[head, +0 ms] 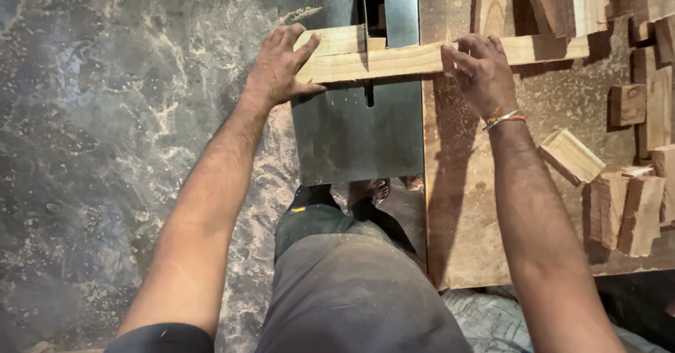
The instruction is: The person sorts wooden blocks and offcuts on a workbench beside a table saw, moving pieces aside and aligning them. The person then carries long wooden planks across the workshop and places them onto a large stack of lumber before returning to the saw bench to continue handling pieces.
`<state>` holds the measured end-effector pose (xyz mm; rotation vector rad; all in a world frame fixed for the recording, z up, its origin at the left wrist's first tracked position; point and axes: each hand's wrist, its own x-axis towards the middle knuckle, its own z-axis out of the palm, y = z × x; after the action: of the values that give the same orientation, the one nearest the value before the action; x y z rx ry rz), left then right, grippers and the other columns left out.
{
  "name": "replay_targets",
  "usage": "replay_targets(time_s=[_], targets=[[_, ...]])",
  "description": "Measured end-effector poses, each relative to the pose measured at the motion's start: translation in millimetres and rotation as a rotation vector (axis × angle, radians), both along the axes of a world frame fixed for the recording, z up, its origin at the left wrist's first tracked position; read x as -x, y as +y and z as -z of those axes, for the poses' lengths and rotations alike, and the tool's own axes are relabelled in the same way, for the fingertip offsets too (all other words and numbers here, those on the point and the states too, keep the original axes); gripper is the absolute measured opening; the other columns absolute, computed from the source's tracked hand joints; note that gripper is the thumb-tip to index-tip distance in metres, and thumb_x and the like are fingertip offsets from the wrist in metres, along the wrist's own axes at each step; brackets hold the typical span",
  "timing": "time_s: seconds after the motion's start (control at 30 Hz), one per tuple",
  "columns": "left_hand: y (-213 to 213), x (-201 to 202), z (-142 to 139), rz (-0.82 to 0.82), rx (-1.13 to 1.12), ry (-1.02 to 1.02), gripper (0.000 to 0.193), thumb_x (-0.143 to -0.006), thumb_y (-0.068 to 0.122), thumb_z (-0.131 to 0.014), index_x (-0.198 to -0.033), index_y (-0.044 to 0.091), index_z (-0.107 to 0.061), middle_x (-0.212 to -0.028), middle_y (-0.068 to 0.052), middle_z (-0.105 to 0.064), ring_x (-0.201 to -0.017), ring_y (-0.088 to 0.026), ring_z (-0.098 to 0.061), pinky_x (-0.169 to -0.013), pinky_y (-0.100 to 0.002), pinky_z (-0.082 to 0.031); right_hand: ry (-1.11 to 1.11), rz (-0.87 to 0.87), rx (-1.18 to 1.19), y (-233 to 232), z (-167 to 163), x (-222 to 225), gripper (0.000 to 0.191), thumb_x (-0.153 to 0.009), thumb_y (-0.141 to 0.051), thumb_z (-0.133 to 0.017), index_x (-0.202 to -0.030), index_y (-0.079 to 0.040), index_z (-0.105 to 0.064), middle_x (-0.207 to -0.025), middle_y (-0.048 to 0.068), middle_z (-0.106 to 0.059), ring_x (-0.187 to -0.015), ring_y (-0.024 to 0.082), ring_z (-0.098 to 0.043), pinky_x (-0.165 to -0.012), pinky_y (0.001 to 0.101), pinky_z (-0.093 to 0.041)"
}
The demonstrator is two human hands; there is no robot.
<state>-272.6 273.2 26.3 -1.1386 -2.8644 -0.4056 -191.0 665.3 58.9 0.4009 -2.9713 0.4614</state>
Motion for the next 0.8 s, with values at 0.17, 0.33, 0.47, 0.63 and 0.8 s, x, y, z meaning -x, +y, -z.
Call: replay_targets(time_s=[0.17, 0.33, 0.47, 0.63, 0.8], targets=[[2, 2, -8, -0.031, 0.0, -0.076, 0.1, -0.069, 0.059, -0.091, -0.151, 0.013, -0.054, -0.147, -0.017, -0.044, -0.137, -0.039, -0.04, -0.115, -0.054, -0.034, 0.099, -0.035, -0.052, -7, -9, 3, 0.051, -0.089, -0.005, -0.079, -0.134, -0.027, -0.074, -0.141, 0.007, -0.067, -0.134, 0.026, -0.058, -0.123, 0.0421, -0.039], [3, -2, -14, -0.045, -0.015, -0.067, 0.098, -0.072, 0.058, -0.09, -0.152, 0.014, -0.054, -0.151, -0.016, -0.043, -0.141, -0.039, -0.038, -0.119, -0.054, -0.032, 0.122, -0.064, -0.028, -13, -21, -1, 0.05, -0.087, -0.001, -0.078, -0.133, -0.02, -0.074, -0.131, 0.007, -0.068, -0.131, 0.027, -0.061, -0.114, 0.0422, -0.046], [7, -1, -16, -0.086, -0.018, 0.014, 0.1, -0.073, 0.063, -0.089, -0.15, 0.01, -0.054, -0.149, -0.02, -0.042, -0.139, -0.042, -0.036, -0.116, -0.055, -0.03, 0.127, 0.019, 0.051, -18, -23, -6, 0.048, -0.085, -0.004, -0.081, -0.13, -0.019, -0.075, -0.121, 0.009, -0.067, -0.115, 0.033, -0.061, -0.102, 0.0441, -0.051], [8, -14, -17, -0.186, -0.012, -0.032, 0.103, -0.07, 0.062, -0.09, -0.15, 0.012, -0.048, -0.143, -0.019, -0.043, -0.134, -0.041, -0.038, -0.114, -0.057, -0.03, 0.199, 0.121, 0.055, -16, -12, -22, 0.041, -0.086, -0.008, -0.084, -0.125, -0.02, -0.077, -0.117, 0.007, -0.068, -0.109, 0.03, -0.062, -0.096, 0.0428, -0.053], [-8, -62, -4, -0.332, -0.173, -0.158, 0.109, -0.066, 0.055, -0.091, -0.154, 0.014, -0.042, -0.139, -0.019, -0.044, -0.131, -0.041, -0.043, -0.109, -0.057, -0.037, 0.179, 0.123, 0.018, 3, 0, -65, 0.035, -0.088, -0.004, -0.081, -0.12, -0.019, -0.075, -0.127, 0.005, -0.068, -0.118, 0.027, -0.062, -0.105, 0.037, -0.055]])
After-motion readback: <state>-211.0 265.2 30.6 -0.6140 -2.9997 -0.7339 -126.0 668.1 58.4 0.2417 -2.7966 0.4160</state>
